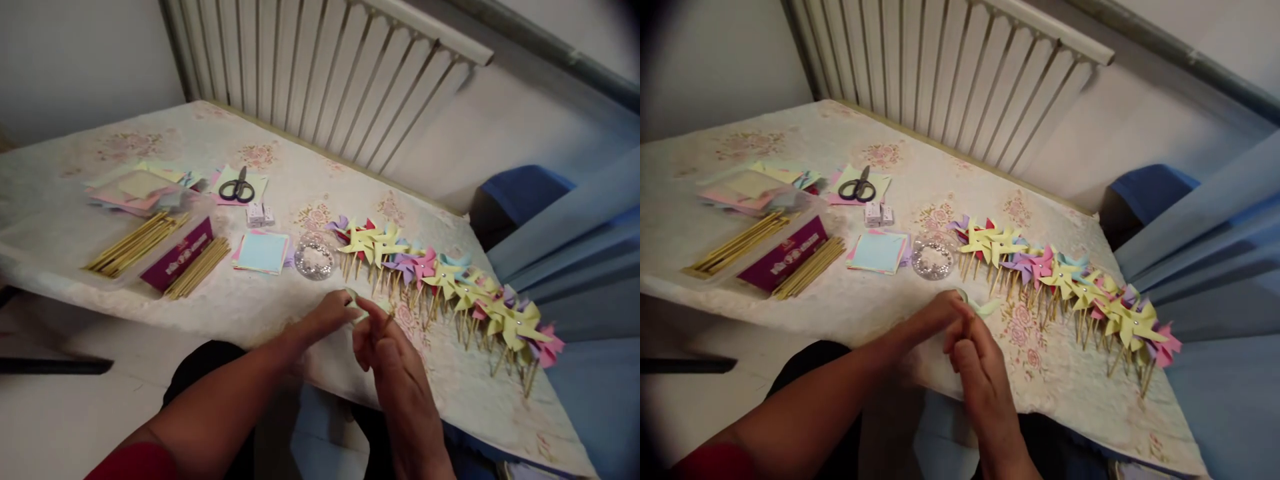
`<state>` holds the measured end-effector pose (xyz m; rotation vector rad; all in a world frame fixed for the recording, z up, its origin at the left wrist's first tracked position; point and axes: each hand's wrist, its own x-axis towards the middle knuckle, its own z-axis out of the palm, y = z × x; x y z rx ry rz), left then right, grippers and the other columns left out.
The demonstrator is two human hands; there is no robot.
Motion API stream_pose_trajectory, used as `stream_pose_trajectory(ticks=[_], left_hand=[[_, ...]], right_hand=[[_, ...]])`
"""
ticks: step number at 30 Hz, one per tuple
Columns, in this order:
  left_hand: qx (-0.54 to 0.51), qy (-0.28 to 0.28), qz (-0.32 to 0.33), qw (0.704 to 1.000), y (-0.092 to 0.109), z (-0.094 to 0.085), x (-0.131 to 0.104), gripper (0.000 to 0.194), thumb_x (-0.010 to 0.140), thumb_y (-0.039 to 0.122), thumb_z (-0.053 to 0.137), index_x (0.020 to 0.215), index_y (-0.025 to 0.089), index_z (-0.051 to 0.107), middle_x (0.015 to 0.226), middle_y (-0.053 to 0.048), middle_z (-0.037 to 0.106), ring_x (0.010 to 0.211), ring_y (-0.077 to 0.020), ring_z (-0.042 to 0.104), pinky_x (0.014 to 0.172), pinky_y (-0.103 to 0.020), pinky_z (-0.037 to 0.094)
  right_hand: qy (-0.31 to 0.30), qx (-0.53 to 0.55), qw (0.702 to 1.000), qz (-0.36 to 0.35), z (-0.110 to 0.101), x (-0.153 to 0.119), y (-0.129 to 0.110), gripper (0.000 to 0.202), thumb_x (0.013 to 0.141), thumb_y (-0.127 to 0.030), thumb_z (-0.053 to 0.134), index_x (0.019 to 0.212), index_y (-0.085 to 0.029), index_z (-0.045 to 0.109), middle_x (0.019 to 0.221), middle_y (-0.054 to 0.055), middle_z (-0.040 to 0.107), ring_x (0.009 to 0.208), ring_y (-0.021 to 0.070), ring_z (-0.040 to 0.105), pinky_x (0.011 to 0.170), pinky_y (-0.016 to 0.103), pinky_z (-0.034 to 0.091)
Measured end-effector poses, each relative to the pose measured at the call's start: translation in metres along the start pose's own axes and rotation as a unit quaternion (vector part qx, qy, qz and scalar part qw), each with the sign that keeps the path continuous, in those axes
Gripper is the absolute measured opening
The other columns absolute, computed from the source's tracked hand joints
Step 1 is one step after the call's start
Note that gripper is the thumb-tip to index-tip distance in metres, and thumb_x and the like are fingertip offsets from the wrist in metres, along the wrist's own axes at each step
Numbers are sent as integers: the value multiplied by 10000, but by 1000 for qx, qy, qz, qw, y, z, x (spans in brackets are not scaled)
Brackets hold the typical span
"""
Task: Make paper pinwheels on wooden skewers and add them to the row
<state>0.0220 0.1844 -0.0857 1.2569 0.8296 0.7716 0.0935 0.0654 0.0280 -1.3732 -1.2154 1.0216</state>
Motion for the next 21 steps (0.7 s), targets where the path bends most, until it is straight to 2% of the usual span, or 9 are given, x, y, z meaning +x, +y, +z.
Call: stream_pose_trajectory(ticks=[1, 4, 7, 9, 14, 21], left_hand=[[7, -15, -1, 1000, 2, 0, 0, 58, 648, 194, 651, 691, 162, 626, 671, 7, 591, 663, -145, 510, 585, -269, 377], [16, -44, -20, 999, 8, 2, 2, 191, 661, 200, 600, 832, 146, 665, 744, 10, 614, 657, -118, 501, 591, -242, 372], [-4, -58, -48, 997, 10, 3, 5, 210, 665, 275, 618, 814, 132, 653, 692, 14, 585, 601, -105, 474, 571, -242, 352], [-27, -46, -65, 996, 8, 4, 8, 231, 654, 320, 642, 786, 131, 635, 679, 11, 582, 594, -107, 477, 581, -248, 358], [-77, -28, -64, 995, 1, 3, 16, 260, 647, 333, 693, 790, 127, 626, 684, 10, 599, 590, -101, 480, 592, -247, 348], [-126, -33, -80, 988, 2, 5, 21, 301, 621, 328, 738, 816, 118, 645, 695, -6, 631, 586, -108, 499, 578, -248, 341]], right_hand=[[24, 16, 1000, 2, -6, 2, 3, 468, 939, -524, 444, 1292, -262, 606, 748, 8, 510, 619, 155, 432, 572, 292, 382], [77, 60, 995, 18, -24, 16, 17, 505, 952, -548, 391, 1254, -218, 626, 676, -14, 459, 564, 137, 375, 541, 280, 340], [134, 101, 985, 36, -40, 33, 37, 442, 932, -497, 453, 1190, -194, 646, 609, -53, 396, 518, 112, 325, 504, 254, 279], [152, 130, 979, 49, -49, 42, 51, 377, 890, -435, 532, 1137, -178, 653, 586, -69, 398, 497, 95, 316, 489, 239, 244], [138, 178, 970, 90, -61, 57, 74, 321, 796, -359, 608, 1036, -151, 651, 580, -64, 523, 461, 75, 379, 478, 218, 262], [130, 220, 961, 110, -70, 63, 77, 318, 706, -327, 649, 972, -154, 626, 589, -48, 609, 397, 65, 421, 416, 193, 303]])
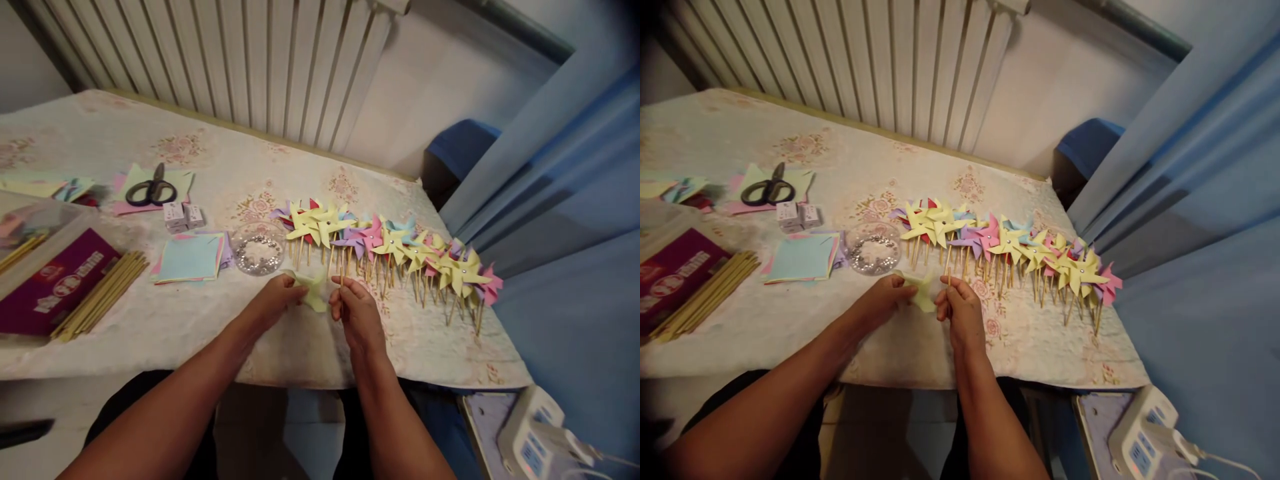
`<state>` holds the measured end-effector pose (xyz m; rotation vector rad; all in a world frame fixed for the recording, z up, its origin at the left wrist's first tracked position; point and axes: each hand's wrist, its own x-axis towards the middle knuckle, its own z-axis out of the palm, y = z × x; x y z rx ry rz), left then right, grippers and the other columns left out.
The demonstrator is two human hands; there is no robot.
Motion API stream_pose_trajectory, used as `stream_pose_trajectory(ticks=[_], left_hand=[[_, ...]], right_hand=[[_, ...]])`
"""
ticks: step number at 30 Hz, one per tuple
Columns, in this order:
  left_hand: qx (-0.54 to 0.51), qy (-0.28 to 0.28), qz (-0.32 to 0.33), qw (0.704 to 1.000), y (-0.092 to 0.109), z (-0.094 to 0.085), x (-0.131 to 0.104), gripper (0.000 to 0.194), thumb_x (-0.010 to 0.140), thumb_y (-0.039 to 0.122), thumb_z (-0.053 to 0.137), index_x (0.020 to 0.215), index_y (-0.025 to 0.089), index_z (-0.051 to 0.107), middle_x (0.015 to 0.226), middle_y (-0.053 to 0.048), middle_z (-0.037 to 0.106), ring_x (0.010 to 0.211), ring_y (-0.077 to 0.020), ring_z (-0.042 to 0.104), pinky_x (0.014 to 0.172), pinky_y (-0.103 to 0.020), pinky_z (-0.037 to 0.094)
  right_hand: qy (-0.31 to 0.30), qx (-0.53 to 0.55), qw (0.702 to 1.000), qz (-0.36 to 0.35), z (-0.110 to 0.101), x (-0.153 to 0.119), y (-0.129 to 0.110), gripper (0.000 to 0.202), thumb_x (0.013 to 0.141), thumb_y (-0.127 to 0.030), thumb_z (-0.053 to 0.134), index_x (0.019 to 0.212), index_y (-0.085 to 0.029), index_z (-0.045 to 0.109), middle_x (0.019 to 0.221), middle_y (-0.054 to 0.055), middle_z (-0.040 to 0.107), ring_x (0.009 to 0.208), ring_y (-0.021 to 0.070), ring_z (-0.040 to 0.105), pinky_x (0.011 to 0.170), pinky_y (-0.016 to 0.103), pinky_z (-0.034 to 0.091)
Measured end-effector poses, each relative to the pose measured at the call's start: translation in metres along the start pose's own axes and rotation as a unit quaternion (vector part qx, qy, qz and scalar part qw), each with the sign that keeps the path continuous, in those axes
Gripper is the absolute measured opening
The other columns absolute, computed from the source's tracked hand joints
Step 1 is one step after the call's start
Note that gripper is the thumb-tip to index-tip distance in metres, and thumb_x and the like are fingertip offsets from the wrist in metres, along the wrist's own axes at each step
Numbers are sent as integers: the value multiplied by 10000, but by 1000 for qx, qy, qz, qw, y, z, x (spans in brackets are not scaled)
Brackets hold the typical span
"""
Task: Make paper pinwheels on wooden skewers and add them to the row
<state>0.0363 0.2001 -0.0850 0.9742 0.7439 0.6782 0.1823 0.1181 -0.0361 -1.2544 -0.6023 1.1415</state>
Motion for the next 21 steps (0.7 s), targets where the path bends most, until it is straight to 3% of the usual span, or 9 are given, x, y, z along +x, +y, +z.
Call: stream_pose_trajectory(ticks=[6, 12, 21], left_hand=[[2, 12, -10, 1000, -3, -3, 2, 287, 615, 328, 769, 751, 110, 639, 662, -6, 617, 558, -95, 484, 554, -240, 325], [-34, 9, -26, 999, 1, -1, 1, 335, 579, 329, 805, 775, 104, 653, 701, -32, 653, 597, -115, 536, 585, -250, 376], [-68, -9, -35, 997, 4, 0, -1, 313, 576, 270, 827, 793, 101, 679, 724, -39, 665, 609, -118, 552, 577, -246, 393]], right_hand=[[-7, 12, 1000, 11, -6, 4, -2, 345, 692, -314, 643, 998, -159, 611, 592, -42, 640, 366, 71, 466, 390, 186, 327], [10, 33, 999, 13, -8, 9, 3, 264, 646, -272, 663, 884, -161, 635, 635, -25, 648, 408, 68, 489, 407, 189, 333], [2, 50, 999, 21, -8, 12, 4, 330, 651, -251, 641, 969, -166, 628, 578, -70, 569, 358, 23, 280, 375, 183, 143]])
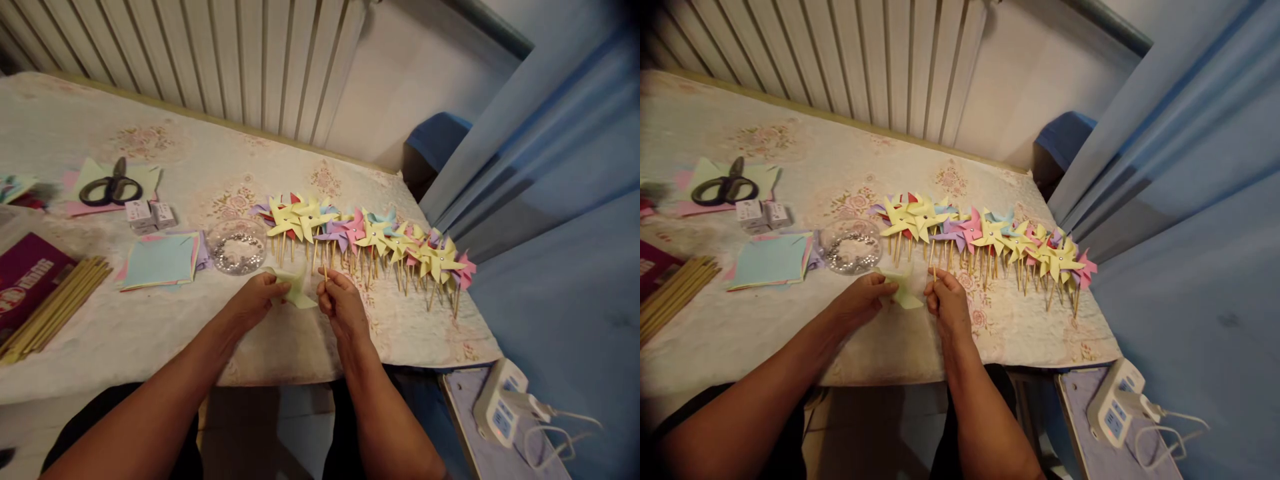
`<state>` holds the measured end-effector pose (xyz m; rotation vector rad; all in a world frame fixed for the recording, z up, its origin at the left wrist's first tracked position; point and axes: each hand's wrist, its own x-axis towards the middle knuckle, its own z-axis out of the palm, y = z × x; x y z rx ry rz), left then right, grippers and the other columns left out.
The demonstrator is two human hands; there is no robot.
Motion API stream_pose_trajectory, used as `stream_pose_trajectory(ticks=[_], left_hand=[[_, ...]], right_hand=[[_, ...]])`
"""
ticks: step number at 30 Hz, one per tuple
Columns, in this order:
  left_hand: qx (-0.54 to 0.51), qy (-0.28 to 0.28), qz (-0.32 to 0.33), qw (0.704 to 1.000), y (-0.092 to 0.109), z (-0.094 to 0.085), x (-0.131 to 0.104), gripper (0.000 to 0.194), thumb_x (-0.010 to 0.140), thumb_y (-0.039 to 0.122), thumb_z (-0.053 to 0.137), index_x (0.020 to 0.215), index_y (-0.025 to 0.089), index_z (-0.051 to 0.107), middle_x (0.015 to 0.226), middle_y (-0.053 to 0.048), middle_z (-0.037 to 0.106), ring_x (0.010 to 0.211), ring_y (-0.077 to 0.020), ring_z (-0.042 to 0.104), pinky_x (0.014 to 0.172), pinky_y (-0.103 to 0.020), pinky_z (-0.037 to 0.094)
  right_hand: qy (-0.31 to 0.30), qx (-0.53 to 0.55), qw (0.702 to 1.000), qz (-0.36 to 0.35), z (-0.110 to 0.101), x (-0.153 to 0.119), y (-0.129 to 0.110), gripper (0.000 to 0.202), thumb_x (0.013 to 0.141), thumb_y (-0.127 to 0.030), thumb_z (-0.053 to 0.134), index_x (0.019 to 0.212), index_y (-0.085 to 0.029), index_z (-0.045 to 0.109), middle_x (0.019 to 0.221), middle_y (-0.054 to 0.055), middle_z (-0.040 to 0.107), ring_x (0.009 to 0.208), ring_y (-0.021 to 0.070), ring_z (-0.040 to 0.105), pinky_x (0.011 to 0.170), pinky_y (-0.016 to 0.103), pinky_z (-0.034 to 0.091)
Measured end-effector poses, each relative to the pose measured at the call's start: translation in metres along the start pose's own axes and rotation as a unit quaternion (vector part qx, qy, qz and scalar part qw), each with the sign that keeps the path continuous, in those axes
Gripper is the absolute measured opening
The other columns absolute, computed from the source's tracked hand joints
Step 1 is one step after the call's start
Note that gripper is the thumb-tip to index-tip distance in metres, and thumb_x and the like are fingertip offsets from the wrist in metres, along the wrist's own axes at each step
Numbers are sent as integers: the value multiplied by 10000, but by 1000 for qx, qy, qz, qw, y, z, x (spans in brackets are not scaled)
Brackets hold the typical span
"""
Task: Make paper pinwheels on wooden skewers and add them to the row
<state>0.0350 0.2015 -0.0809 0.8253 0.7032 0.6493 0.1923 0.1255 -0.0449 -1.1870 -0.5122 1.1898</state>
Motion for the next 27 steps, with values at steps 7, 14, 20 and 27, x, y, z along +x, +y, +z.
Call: stream_pose_trajectory(ticks=[7, 14, 20, 27], left_hand=[[6, 10, -1, 1000, -1, -2, 1, 289, 577, 259, 821, 768, 100, 673, 717, -44, 672, 594, -112, 552, 568, -240, 398], [11, 8, 3, 1000, 0, -2, 0, 314, 583, 276, 816, 790, 92, 668, 720, -51, 669, 594, -110, 554, 579, -241, 397], [17, -4, -2, 1000, 0, -3, 1, 320, 587, 307, 824, 768, 102, 658, 705, -51, 663, 603, -121, 564, 598, -252, 407], [9, -7, -3, 1000, -2, -5, 2, 331, 585, 312, 831, 803, 112, 682, 733, -46, 674, 631, -134, 583, 637, -268, 439]], right_hand=[[17, -36, 999, -7, -1, 1, 3, 268, 685, -257, 598, 942, -186, 626, 510, -101, 486, 351, 26, 250, 371, 179, 147], [37, -64, 997, -12, -6, 8, 11, 162, 674, -288, 607, 804, -191, 596, 598, -44, 605, 430, 82, 509, 408, 197, 305], [48, -87, 994, -43, -7, 9, 13, 137, 710, -319, 612, 696, -186, 579, 532, -59, 549, 369, 47, 351, 391, 206, 187], [50, -90, 993, -49, -6, 9, 12, 137, 717, -300, 607, 653, -188, 561, 502, -70, 502, 366, 45, 271, 391, 233, 120]])
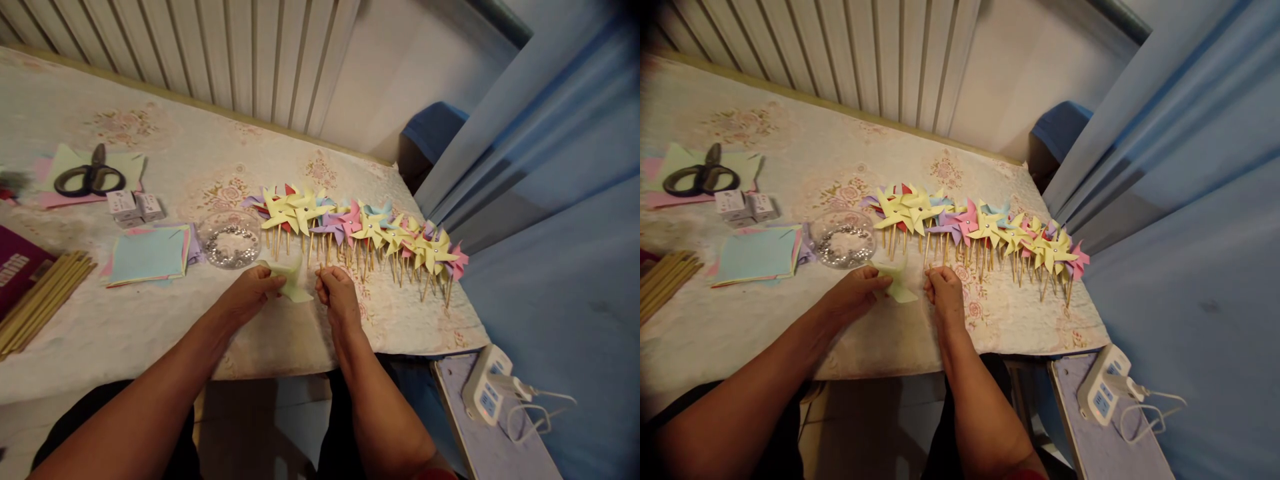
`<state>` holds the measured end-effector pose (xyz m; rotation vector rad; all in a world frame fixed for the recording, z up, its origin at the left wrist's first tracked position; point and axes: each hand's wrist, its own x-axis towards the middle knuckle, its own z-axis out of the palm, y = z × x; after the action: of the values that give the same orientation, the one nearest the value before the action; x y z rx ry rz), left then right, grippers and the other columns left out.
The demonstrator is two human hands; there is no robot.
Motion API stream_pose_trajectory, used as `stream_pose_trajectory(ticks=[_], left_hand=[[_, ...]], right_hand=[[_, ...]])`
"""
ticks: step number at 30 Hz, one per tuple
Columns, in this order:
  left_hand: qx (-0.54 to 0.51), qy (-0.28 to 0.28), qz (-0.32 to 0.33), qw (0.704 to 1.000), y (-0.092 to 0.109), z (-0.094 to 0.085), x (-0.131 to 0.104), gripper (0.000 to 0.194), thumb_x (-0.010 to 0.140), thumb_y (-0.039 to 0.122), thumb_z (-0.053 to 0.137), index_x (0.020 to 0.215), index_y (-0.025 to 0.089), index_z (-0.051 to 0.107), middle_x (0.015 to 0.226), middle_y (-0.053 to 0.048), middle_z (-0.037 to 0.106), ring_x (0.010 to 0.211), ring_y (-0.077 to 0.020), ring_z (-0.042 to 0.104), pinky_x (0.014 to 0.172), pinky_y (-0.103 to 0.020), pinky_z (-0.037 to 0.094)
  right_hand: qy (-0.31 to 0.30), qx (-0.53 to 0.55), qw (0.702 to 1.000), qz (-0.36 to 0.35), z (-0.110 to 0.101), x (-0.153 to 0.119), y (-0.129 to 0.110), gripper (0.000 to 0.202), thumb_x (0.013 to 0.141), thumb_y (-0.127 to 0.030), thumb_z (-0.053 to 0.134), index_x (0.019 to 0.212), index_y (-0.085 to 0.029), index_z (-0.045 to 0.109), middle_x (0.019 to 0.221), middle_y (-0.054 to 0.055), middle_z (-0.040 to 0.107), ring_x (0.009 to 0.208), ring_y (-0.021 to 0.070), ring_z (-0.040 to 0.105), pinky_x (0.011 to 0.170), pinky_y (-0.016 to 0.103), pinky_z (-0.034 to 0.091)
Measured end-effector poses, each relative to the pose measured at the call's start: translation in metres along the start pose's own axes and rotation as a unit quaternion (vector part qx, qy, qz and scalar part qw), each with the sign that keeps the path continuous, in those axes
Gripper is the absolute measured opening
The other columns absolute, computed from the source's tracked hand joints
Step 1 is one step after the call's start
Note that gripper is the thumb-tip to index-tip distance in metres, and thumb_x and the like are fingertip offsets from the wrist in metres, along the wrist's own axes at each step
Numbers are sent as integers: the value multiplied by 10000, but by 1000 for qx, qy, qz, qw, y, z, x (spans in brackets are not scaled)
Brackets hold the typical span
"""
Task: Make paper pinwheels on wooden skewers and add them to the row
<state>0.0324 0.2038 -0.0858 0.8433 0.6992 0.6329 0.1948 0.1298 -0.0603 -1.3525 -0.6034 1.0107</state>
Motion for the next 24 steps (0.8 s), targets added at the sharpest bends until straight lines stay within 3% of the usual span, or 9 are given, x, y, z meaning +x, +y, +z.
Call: stream_pose_trajectory(ticks=[24], left_hand=[[4, -4, -3, 1000, 4, 1, -3, 313, 600, 308, 824, 799, 99, 703, 751, -78, 689, 631, -144, 594, 647, -282, 441]], right_hand=[[9, -13, 1000, 18, -1, 3, 3, 160, 695, -328, 608, 624, -200, 543, 457, -82, 434, 374, 51, 239, 396, 237, 102]])
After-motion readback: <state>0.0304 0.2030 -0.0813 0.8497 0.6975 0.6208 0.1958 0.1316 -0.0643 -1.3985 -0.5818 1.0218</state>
